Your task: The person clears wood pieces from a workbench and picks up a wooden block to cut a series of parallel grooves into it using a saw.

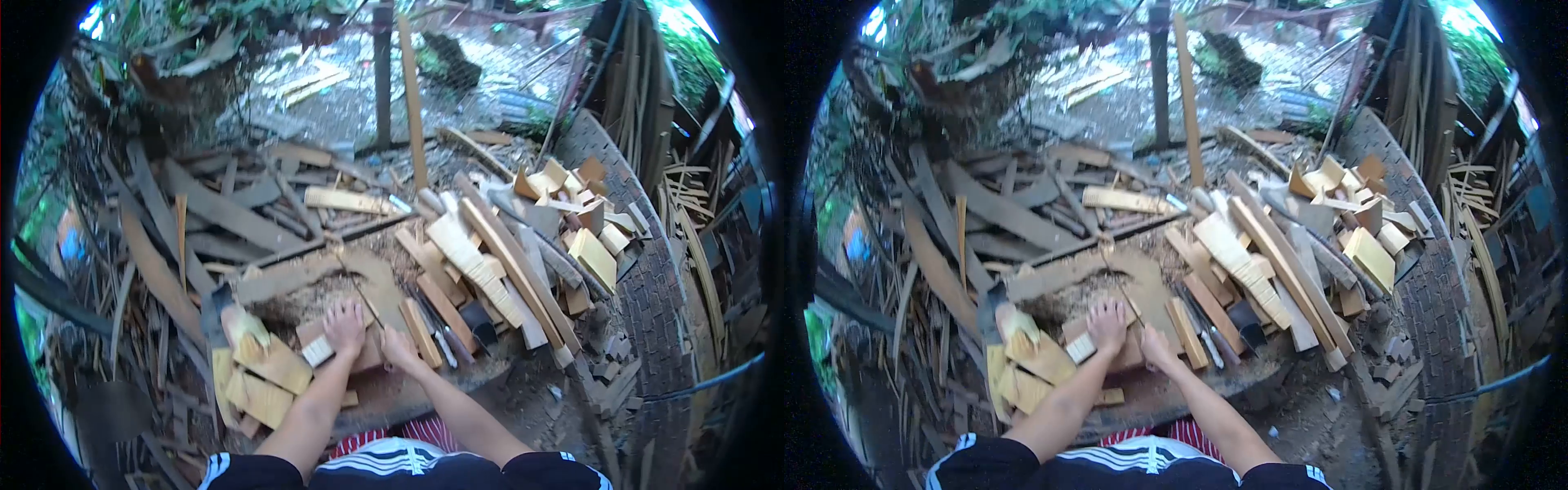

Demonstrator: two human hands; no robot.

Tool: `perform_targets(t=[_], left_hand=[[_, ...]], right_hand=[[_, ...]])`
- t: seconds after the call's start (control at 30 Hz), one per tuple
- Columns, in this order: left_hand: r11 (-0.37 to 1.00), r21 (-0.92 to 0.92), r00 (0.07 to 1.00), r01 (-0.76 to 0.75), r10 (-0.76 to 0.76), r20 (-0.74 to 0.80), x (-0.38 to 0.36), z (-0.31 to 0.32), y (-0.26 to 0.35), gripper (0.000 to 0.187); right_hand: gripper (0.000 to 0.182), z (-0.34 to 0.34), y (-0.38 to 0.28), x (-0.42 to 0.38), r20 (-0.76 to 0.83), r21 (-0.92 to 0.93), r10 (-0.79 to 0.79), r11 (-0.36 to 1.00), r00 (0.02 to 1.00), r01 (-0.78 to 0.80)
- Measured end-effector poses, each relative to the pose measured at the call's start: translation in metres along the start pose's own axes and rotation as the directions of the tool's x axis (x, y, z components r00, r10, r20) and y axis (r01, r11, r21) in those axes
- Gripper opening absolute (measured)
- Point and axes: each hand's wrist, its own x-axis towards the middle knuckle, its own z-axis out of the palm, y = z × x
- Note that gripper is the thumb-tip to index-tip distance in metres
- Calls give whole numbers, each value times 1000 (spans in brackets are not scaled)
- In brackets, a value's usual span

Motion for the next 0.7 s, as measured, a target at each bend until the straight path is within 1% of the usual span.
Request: perform_targets(t=[0.03,0.1,0.13,0.2,0.23,0.27,0.33,0.37,0.4,0.47,0.5,0.57,0.6,0.67,0.7], left_hand=[[1000,-5,999,-26,25,-30,2,-6,0,29],[990,-138,995,-12,26,97,2,-23,3,39],[990,-135,996,-32,43,81,3,-20,-1,39],[978,-178,986,-110,131,108,2,-12,-12,51],[966,-220,974,-134,169,149,1,-20,-15,58],[966,-212,973,-147,180,146,1,-21,-20,58],[943,-235,950,-237,275,145,0,-20,-25,58],[947,-244,949,-211,258,180,0,-22,-25,60],[943,-248,946,-221,269,181,-1,-22,-26,60],[911,-312,950,-271,306,68,-1,-25,-26,60],[908,-316,948,-277,312,64,1,-26,-25,60],[883,-360,949,-302,313,-28,1,-41,-18,59],[883,-357,948,-304,317,-23,3,-43,-17,59],[851,-347,918,-395,375,-126,9,-47,-13,57],[848,-330,910,-416,385,-156,11,-47,-11,57]], right_hand=[[31,-1,-1,0,-36,8,-14,1000,999,14],[31,-2,0,3,-16,36,-29,999,999,29],[31,-1,1,7,-36,47,-35,998,999,37],[31,7,7,12,26,29,5,1000,1000,-6],[31,5,5,11,13,43,-18,999,1000,17],[31,4,3,9,5,56,-19,998,1000,18],[31,-1,-2,4,42,54,32,998,999,-34],[30,-1,-2,2,29,25,-2,1000,1000,2],[30,-1,-3,-1,19,26,5,1000,1000,-6],[30,-5,-7,-5,-35,31,-43,999,998,45],[30,-8,-7,-5,-42,29,-43,999,998,44],[30,-11,-6,-9,-75,76,-35,996,997,40],[30,-10,-5,-10,-74,81,-30,996,997,36],[31,-6,2,-6,-205,1,-124,992,971,127],[31,-3,5,-3,-249,-11,-118,993,961,119]])
